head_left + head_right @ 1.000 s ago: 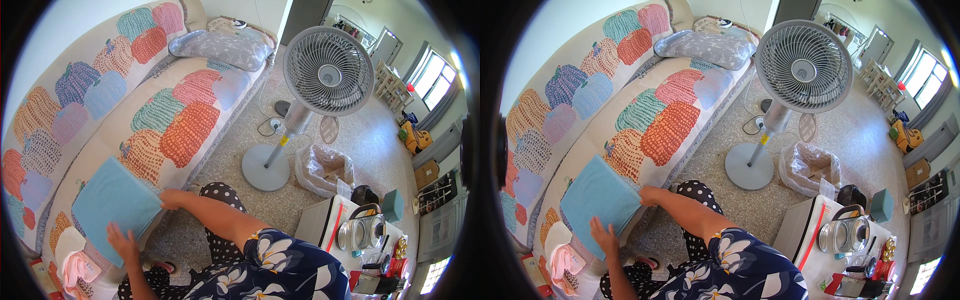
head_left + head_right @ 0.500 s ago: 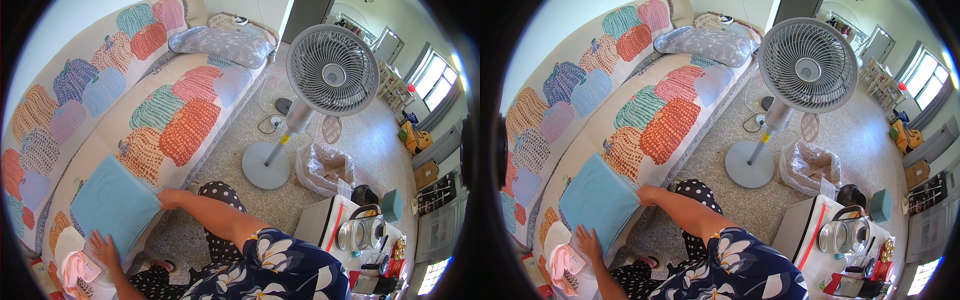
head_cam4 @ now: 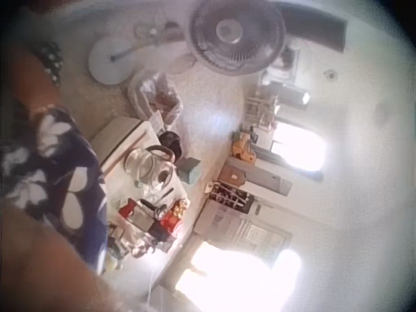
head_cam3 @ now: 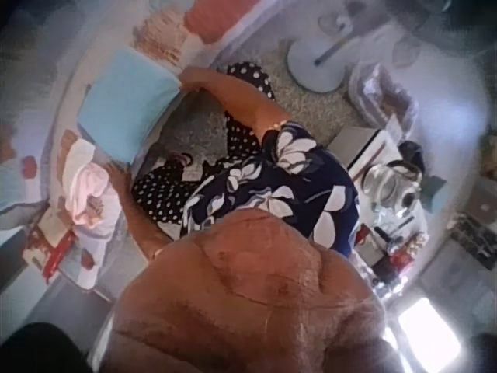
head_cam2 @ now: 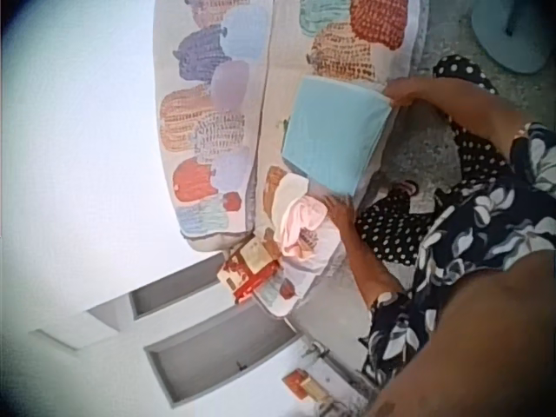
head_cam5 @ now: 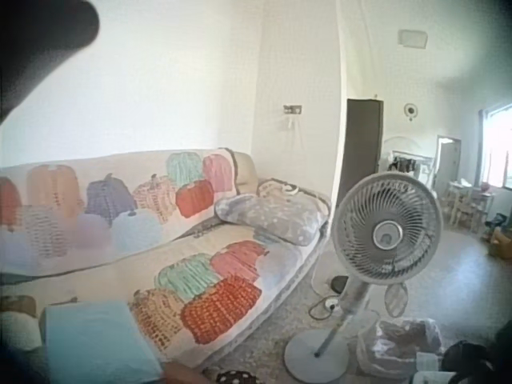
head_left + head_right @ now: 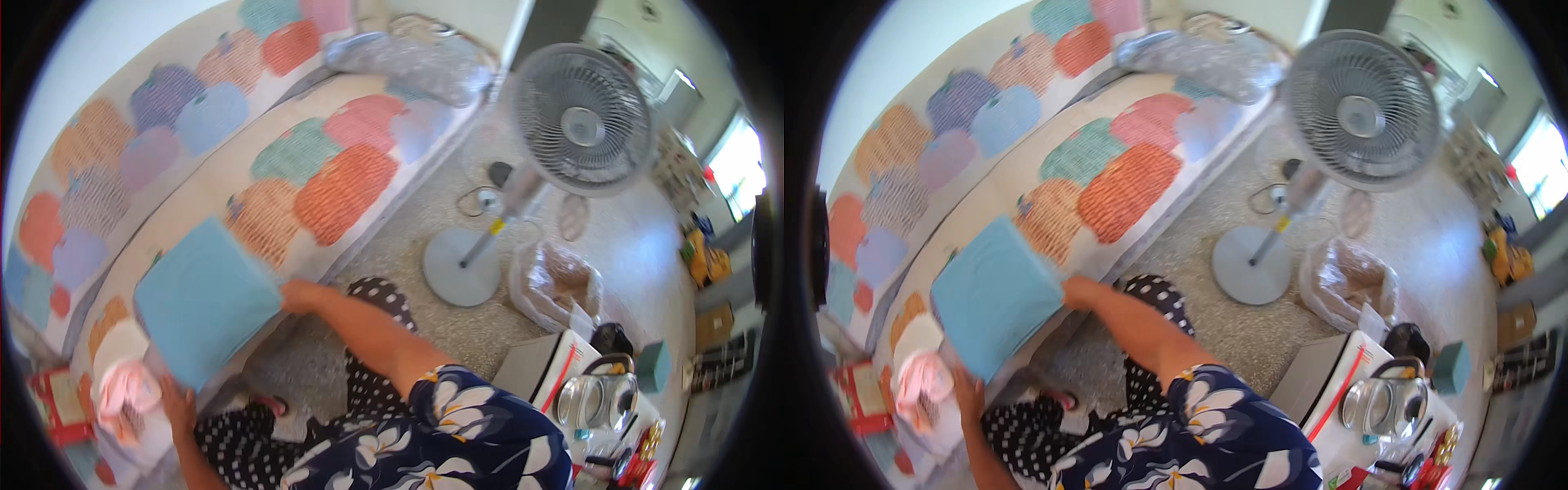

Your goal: Folding blue towels and pink clothing on a sofa.

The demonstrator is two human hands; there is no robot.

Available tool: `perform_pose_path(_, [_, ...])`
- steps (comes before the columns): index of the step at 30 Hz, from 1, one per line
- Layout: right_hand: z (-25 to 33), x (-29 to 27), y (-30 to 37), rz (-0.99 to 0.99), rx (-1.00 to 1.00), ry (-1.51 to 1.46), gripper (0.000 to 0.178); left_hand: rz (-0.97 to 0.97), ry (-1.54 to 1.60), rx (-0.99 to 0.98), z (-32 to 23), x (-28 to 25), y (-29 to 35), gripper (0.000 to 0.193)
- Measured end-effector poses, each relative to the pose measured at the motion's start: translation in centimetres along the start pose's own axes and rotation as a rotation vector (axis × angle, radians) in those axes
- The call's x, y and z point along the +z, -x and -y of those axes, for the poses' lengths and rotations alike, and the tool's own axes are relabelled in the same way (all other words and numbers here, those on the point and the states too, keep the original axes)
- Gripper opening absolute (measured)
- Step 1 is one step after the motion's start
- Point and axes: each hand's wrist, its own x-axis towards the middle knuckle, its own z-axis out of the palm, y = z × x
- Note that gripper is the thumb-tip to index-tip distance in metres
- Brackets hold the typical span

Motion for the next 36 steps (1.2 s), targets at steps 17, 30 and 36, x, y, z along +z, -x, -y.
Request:
perform_pose_path(17, [1.2,-2.1,1.8,0.081,0.182,-0.189,0.021,-0.169,0.024,0.240,-9.5,1.7,-5.2,0.064])
perform_pose_path(30, [1.3,-3.1,1.8,0.114,0.166,-0.064,0.023,-0.250,0.054,-0.093,-8.5,0.0,-16.7,0.065])
perform_pose_path(36, [2.7,-3.5,1.7,0.122,0.141,0.056,0.026,-0.255,0.027,-0.180,-6.8,-0.5,-21.5,0.069])
